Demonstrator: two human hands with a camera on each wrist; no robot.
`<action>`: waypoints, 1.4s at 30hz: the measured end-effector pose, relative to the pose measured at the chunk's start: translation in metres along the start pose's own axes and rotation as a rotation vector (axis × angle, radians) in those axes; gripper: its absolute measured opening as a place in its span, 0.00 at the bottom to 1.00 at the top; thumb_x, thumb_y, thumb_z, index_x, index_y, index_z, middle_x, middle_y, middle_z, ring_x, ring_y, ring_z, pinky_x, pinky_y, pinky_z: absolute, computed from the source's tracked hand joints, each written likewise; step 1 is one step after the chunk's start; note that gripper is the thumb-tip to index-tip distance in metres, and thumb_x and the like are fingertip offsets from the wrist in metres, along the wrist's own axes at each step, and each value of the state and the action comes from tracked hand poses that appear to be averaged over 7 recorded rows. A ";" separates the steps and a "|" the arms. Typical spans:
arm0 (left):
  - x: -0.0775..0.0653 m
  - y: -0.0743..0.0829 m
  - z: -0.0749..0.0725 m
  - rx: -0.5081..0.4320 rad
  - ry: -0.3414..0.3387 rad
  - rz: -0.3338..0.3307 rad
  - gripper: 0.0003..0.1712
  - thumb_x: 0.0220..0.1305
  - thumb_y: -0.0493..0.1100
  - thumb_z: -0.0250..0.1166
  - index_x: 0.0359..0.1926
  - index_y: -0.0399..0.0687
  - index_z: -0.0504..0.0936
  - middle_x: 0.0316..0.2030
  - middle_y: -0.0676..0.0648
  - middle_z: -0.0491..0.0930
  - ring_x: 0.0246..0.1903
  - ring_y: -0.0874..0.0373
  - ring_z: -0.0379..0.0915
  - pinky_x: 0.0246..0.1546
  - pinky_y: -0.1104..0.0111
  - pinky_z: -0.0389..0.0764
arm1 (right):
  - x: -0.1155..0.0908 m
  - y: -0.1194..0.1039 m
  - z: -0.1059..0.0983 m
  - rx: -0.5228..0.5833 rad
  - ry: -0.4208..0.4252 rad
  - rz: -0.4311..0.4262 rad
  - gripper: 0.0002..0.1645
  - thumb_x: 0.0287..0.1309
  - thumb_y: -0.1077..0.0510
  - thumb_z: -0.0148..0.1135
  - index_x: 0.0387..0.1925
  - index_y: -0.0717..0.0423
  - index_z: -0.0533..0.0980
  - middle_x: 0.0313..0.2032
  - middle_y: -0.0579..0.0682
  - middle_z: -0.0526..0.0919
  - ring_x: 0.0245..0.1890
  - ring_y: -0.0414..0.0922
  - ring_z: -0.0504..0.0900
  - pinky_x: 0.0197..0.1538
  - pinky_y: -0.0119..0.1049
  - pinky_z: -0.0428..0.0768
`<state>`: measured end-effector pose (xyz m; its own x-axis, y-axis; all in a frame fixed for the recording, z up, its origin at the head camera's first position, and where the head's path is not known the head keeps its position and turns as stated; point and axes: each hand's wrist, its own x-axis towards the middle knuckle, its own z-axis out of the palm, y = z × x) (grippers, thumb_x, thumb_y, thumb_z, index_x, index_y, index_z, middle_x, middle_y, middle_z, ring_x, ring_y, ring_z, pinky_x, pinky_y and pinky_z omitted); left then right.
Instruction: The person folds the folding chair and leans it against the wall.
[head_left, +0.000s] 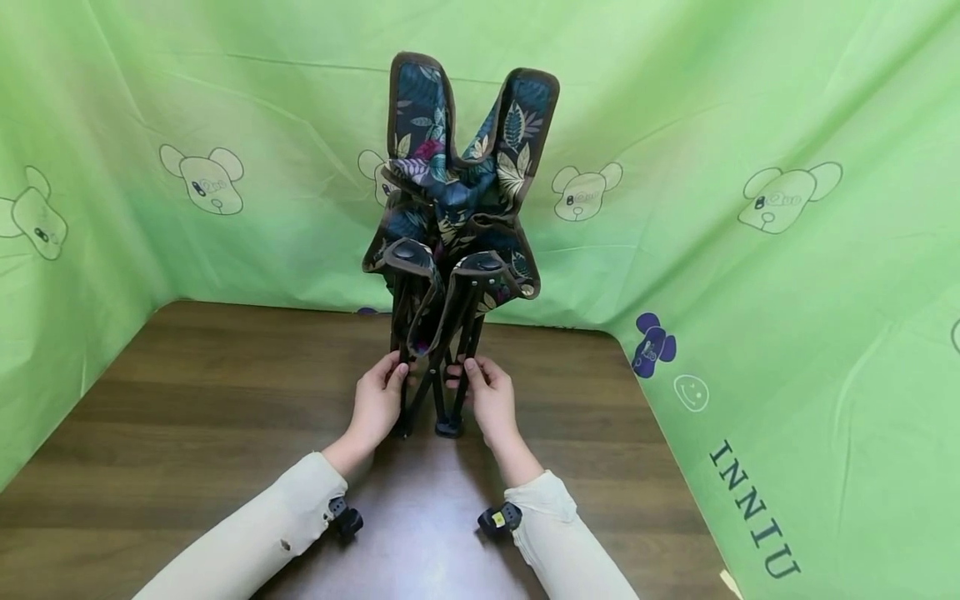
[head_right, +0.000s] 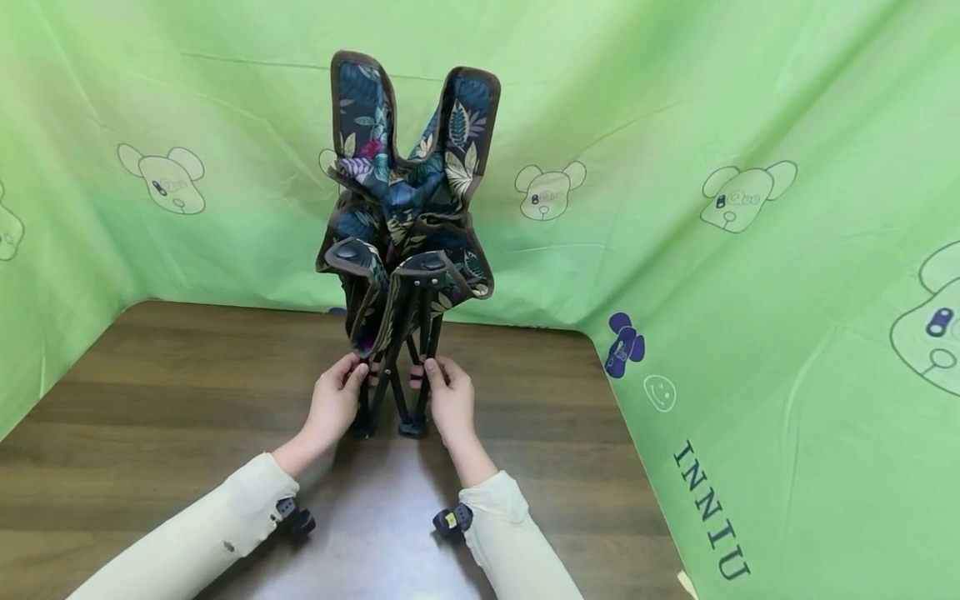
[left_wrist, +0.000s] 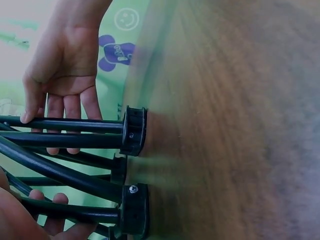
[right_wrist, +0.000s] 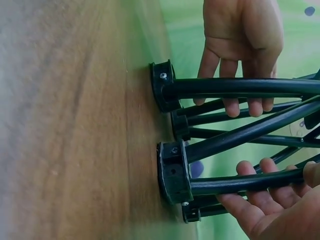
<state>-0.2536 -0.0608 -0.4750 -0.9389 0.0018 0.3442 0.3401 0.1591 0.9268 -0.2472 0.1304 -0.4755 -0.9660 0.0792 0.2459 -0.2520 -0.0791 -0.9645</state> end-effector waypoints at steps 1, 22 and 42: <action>0.000 0.000 0.000 -0.001 -0.007 -0.004 0.14 0.78 0.38 0.57 0.56 0.37 0.82 0.46 0.33 0.87 0.43 0.36 0.85 0.40 0.78 0.79 | 0.000 0.000 0.000 -0.002 0.000 0.000 0.22 0.79 0.55 0.51 0.56 0.71 0.77 0.51 0.76 0.82 0.49 0.72 0.84 0.50 0.69 0.82; 0.008 0.004 -0.005 0.028 -0.065 0.043 0.14 0.79 0.39 0.55 0.55 0.36 0.82 0.46 0.33 0.86 0.44 0.34 0.84 0.48 0.53 0.85 | 0.007 -0.004 0.000 -0.072 0.045 -0.036 0.17 0.79 0.54 0.52 0.53 0.65 0.77 0.46 0.71 0.86 0.44 0.68 0.87 0.50 0.69 0.81; 0.001 0.002 -0.002 0.096 -0.081 0.046 0.14 0.81 0.41 0.52 0.54 0.38 0.80 0.40 0.40 0.85 0.40 0.42 0.85 0.40 0.60 0.82 | -0.001 -0.001 0.003 -0.255 0.043 -0.097 0.22 0.80 0.51 0.49 0.54 0.65 0.78 0.46 0.72 0.85 0.40 0.60 0.90 0.39 0.60 0.87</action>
<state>-0.2533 -0.0626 -0.4721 -0.9251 0.0902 0.3690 0.3796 0.2512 0.8904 -0.2460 0.1278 -0.4745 -0.9333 0.1170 0.3394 -0.3157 0.1828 -0.9311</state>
